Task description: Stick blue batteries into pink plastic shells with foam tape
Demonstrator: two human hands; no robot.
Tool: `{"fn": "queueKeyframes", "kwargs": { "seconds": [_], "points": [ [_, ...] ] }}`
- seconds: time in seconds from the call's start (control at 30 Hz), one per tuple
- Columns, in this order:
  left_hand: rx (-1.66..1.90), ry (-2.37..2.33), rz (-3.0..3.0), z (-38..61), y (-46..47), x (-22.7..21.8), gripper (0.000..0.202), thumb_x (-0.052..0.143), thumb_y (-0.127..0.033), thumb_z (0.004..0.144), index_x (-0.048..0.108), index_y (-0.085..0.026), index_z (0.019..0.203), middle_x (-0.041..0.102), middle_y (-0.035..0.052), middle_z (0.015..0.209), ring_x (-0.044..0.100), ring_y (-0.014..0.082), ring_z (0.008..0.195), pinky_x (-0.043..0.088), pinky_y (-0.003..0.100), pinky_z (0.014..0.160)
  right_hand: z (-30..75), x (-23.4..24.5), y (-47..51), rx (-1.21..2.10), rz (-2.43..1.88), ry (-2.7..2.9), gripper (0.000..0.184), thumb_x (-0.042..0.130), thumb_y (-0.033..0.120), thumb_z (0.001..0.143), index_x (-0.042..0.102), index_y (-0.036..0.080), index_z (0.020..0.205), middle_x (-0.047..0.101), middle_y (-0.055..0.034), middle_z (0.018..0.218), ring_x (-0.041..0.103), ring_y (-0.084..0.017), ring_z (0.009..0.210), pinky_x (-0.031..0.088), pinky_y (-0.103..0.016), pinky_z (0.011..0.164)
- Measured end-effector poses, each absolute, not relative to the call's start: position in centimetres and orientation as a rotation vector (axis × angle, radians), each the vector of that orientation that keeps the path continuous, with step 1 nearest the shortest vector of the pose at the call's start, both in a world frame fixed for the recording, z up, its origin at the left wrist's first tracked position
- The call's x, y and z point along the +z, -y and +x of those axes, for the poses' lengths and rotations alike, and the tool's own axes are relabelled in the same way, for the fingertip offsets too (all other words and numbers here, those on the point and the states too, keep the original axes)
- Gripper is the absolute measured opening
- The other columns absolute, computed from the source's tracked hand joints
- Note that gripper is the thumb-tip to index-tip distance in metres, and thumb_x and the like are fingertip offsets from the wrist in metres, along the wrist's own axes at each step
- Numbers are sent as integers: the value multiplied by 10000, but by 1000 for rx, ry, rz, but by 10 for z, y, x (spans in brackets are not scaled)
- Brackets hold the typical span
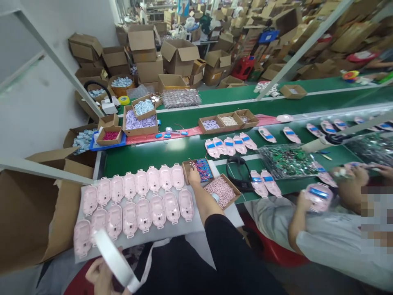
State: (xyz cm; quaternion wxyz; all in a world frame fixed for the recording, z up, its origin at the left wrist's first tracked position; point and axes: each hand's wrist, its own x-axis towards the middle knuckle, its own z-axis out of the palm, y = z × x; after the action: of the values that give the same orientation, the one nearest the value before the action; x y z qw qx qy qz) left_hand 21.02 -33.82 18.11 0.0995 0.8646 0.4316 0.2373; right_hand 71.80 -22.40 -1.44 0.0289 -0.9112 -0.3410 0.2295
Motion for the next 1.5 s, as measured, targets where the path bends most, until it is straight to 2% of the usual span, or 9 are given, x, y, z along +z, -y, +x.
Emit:
{"fn": "queueKeyframes", "kwargs": {
  "seconds": [0.13, 0.23, 0.4, 0.53, 0.73, 0.83, 0.93, 1.2, 1.5],
  "points": [
    [804, -1305, 2632, 200, 337, 191, 711, 711, -357, 666, 589, -302, 1365, 746, 117, 1060, 643, 403, 975, 504, 553, 812, 720, -21, 224, 692, -2824, 1027, 459, 362, 140, 1031, 639, 170, 1397, 449, -242, 1487, 593, -294, 1219, 488, -410, 985],
    [839, -1396, 2618, 195, 340, 193, 754, 699, -329, 668, 583, -296, 1411, 747, 113, 1067, 635, 392, 980, 513, 540, 825, 727, -38, 225, 716, -2787, 998, 456, 360, 141, 1028, 628, 187, 1395, 464, -228, 1453, 668, -262, 1110, 509, -394, 939],
    [752, -1388, 2606, 188, 344, 195, 687, 690, -299, 670, 645, -270, 1354, 764, 129, 1126, 640, 376, 984, 503, 539, 882, 732, -50, 228, 615, -2558, 741, 457, 548, 204, 960, 590, 165, 1413, 545, -215, 1438, 687, -283, 1156, 506, -405, 1036],
    [729, -1265, 2703, 180, 329, 200, 713, 692, -289, 684, 635, -237, 1393, 765, 155, 1213, 632, 353, 963, 495, 502, 877, 729, -28, 242, 466, -2171, 514, 476, 638, 364, 899, 602, 147, 1321, 695, -178, 1311, 653, -283, 1220, 460, -459, 1139],
    [619, -1130, 2750, 176, 297, 200, 644, 694, -293, 717, 677, -204, 1355, 745, 156, 1296, 622, 321, 945, 488, 474, 911, 723, 3, 290, 434, -1582, 231, 649, 762, 601, 734, 534, 196, 1187, 737, -119, 1139, 727, -214, 1025, 580, -411, 985],
    [595, -1064, 2738, 182, 286, 197, 607, 690, -307, 734, 693, -171, 1326, 734, 171, 1313, 623, 318, 961, 481, 467, 913, 719, 23, 298, 481, -1476, 56, 734, 878, 602, 593, 527, 207, 1102, 737, -66, 1020, 738, -197, 906, 609, -417, 937],
    [565, -1001, 2753, 192, 277, 197, 611, 704, -346, 732, 704, -151, 1311, 735, 177, 1306, 631, 323, 981, 473, 471, 925, 705, 58, 301, 506, -1455, 132, 770, 968, 525, 500, 568, 203, 1073, 758, -98, 1076, 746, -231, 1003, 597, -433, 993],
    [298, -987, 2734, 207, 266, 216, 586, 761, -444, 714, 771, -227, 1258, 767, 117, 1231, 644, 320, 1032, 418, 508, 1055, 585, 177, 353, 910, -1496, 959, 590, 873, 529, 797, 587, 243, 1227, 795, -110, 1127, 758, -261, 1088, 598, -475, 1027],
    [194, -838, 2816, 207, 269, 224, 614, 772, -475, 751, 741, -303, 1339, 771, 65, 1241, 562, 311, 1047, 262, 591, 1207, 534, 239, 335, 1319, -1461, 1545, 500, 726, 552, 914, 600, 249, 1291, 770, -86, 1148, 755, -269, 1063, 598, -427, 980]
  ]
}}
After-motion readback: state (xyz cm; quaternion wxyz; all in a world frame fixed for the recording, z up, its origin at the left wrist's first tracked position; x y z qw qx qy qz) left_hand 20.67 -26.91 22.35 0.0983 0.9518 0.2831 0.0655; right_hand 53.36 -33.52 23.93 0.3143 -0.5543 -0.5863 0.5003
